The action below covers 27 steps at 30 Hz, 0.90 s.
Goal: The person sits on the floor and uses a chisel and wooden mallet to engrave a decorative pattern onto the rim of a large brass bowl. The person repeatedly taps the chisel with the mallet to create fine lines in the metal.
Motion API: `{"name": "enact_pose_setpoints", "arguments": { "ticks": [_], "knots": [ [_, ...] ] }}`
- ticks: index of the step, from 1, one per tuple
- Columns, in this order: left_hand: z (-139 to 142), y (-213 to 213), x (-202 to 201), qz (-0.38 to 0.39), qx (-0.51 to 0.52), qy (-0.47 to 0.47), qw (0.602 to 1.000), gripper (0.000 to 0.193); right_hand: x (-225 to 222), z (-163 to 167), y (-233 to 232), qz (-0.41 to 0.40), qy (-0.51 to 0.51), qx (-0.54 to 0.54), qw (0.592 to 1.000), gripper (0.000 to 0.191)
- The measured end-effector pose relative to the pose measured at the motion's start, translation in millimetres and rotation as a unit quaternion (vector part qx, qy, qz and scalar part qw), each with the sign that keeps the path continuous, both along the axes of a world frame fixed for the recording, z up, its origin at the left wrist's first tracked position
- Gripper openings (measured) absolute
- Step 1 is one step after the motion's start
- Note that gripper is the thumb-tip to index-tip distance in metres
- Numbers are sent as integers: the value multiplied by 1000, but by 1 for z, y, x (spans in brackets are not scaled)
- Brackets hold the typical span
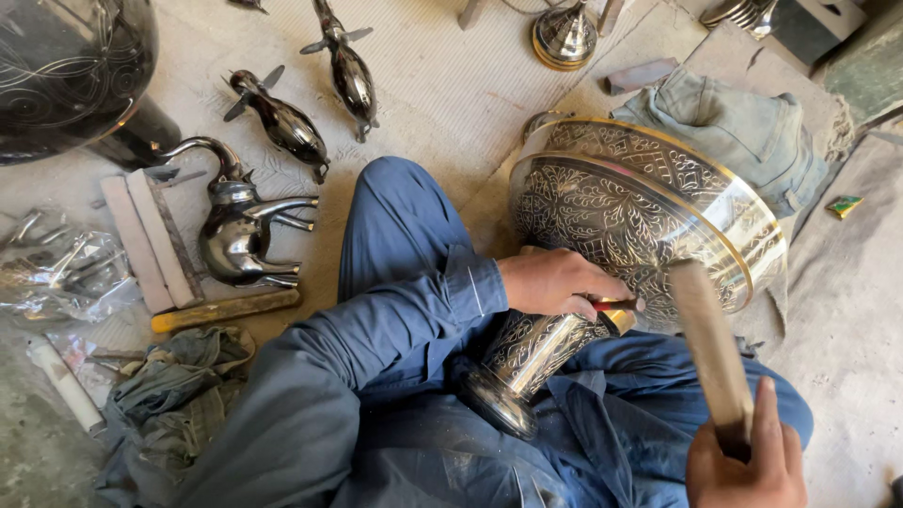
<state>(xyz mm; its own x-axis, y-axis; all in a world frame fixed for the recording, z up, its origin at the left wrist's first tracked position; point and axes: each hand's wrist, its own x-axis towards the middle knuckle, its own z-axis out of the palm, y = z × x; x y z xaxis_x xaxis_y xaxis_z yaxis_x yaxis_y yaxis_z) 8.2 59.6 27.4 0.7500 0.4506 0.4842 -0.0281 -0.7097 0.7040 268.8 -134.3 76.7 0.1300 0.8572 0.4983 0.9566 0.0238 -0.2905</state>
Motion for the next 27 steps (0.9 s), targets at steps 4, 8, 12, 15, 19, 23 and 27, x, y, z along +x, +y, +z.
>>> {"name": "enact_pose_setpoints", "arguments": {
  "ticks": [4,8,12,15,19,23,27],
  "knots": [
    [2,2,3,2,-34,54,998,55,0,-1,-9,56,-88,16,994,56],
    [5,3,4,-4,-11,89,996,53,3,-9,-9,148,-293,137,935,35],
    [7,1,8,-29,-21,78,996,55,-7,-30,-15,32,0,42,999,57],
    [5,0,11,-24,11,68,997,57,-10,-39,-16,5,26,80,996,53],
    [1,-3,9,10,0,47,999,54,-5,-32,-7,21,98,63,993,52],
    [4,-10,3,67,-20,34,997,48,-3,-1,8,8,-71,14,997,57],
    [10,-20,-3,145,-53,63,986,39,-12,34,19,51,36,22,998,61]
  ]
}}
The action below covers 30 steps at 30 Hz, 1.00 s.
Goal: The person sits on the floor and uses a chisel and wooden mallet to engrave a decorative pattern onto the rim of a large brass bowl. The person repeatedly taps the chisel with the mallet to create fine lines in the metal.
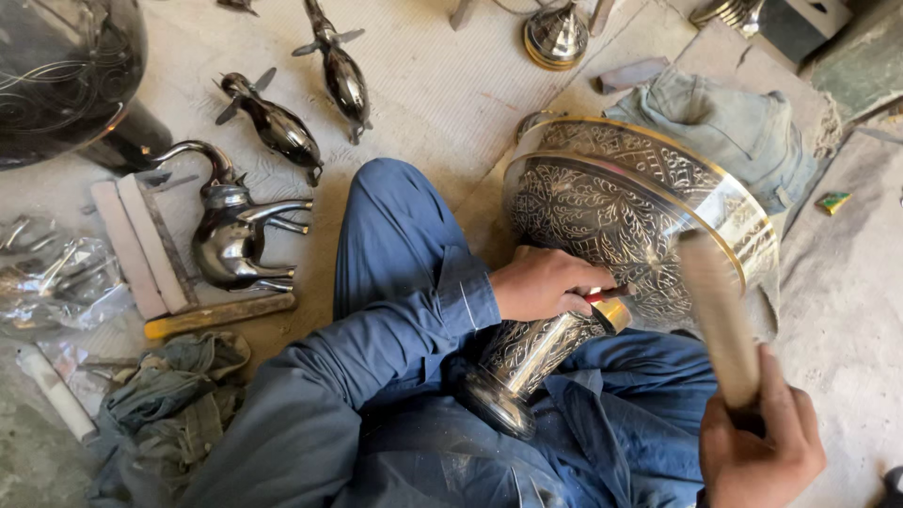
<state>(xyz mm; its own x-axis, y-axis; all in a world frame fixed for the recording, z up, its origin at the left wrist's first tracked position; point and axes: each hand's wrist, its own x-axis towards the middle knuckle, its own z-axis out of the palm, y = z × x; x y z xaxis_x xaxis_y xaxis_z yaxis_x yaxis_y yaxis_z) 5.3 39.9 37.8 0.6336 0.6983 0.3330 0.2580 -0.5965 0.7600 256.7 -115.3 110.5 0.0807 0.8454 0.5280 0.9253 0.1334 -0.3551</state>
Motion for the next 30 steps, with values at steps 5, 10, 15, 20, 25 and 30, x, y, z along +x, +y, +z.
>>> {"name": "enact_pose_setpoints", "arguments": {
  "ticks": [5,10,15,20,25,30],
  "knots": [
    [-2,-9,-6,67,23,-99,993,34,-10,31,25,-31,-236,52,970,52],
    [-15,-19,-9,91,-102,-182,974,21,-15,58,41,46,-252,6,967,50],
    [-26,-26,-7,118,-135,-248,952,18,-40,78,58,43,-316,-4,948,51],
    [-31,-29,-7,131,-129,-254,949,21,-62,98,64,66,-366,39,927,54],
    [-38,-36,-5,142,-179,-265,937,23,-72,108,63,68,-438,9,896,59],
    [-50,-38,0,150,-159,-312,925,26,-73,105,62,98,-381,3,919,55]
  ]
}}
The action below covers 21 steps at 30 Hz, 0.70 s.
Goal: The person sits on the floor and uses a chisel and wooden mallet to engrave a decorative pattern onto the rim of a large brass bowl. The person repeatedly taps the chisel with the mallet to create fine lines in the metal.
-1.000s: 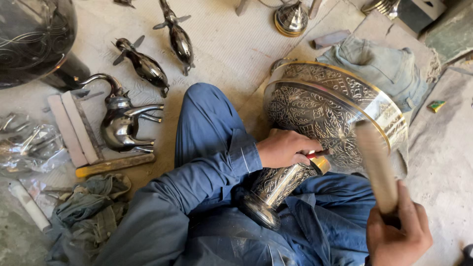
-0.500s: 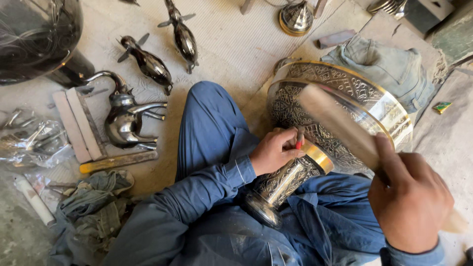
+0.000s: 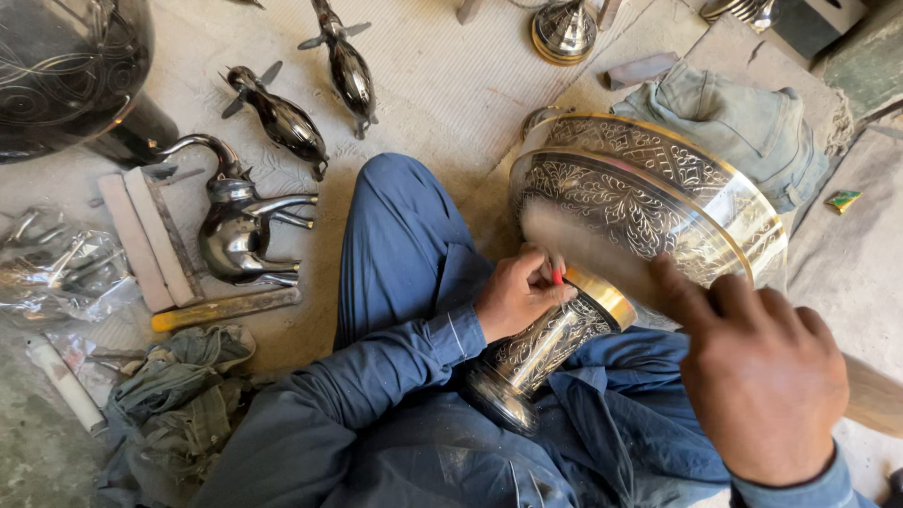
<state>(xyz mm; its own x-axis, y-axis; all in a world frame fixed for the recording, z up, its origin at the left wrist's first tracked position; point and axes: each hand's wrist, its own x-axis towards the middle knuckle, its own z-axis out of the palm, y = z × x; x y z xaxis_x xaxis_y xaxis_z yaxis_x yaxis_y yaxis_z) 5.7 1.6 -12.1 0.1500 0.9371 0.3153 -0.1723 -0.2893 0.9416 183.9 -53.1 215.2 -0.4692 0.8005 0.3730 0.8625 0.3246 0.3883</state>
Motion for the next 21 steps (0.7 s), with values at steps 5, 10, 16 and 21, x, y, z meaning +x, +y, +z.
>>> {"name": "enact_pose_setpoints", "arguments": {
  "ticks": [5,10,16,21],
  "knots": [
    [-6,-7,6,4,16,-9,1000,25,12,-10,-2,7,15,48,999,55],
    [0,-8,2,-17,10,38,999,31,25,-17,3,-44,-35,2,998,63],
    [1,-7,1,-17,31,46,998,34,21,-16,0,7,38,12,999,55],
    [-7,-9,4,22,21,18,999,26,5,-3,-3,26,-48,19,998,62]
  ]
}}
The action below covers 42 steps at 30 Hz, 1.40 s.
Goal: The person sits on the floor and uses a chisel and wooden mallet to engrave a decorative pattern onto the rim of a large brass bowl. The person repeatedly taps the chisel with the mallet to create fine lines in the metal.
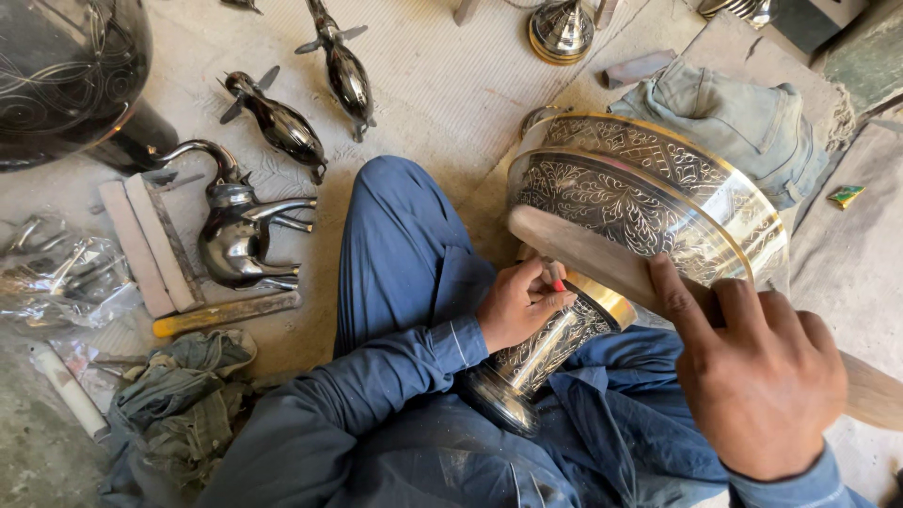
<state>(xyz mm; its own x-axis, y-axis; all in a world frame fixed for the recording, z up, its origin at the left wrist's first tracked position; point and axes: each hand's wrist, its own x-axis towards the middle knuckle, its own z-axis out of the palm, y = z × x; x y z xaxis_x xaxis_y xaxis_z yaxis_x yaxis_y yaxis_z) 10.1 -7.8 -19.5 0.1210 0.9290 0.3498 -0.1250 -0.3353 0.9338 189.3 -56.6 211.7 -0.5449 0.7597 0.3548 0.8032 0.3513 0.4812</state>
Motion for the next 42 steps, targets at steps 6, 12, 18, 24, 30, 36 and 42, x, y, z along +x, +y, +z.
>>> {"name": "enact_pose_setpoints", "arguments": {
  "ticks": [6,12,18,24,30,36,42],
  "knots": [
    [-10,-2,3,29,-30,-22,999,30,-17,9,-2,14,-55,3,998,63],
    [-6,-2,0,17,-40,20,999,31,-10,3,-9,-15,-85,7,996,58],
    [20,12,-7,-79,39,47,995,32,26,-16,-3,-78,-1,16,997,60],
    [37,24,-13,-75,88,152,982,46,47,-34,-9,-65,168,2,984,48],
    [38,25,-9,-44,124,152,980,36,43,-34,-8,-55,121,-3,991,47],
    [33,20,-8,-92,-21,96,991,26,38,-30,-9,-84,79,13,993,56],
    [30,21,-7,-90,22,14,996,28,46,-42,-22,-108,132,-20,985,59]
  ]
}}
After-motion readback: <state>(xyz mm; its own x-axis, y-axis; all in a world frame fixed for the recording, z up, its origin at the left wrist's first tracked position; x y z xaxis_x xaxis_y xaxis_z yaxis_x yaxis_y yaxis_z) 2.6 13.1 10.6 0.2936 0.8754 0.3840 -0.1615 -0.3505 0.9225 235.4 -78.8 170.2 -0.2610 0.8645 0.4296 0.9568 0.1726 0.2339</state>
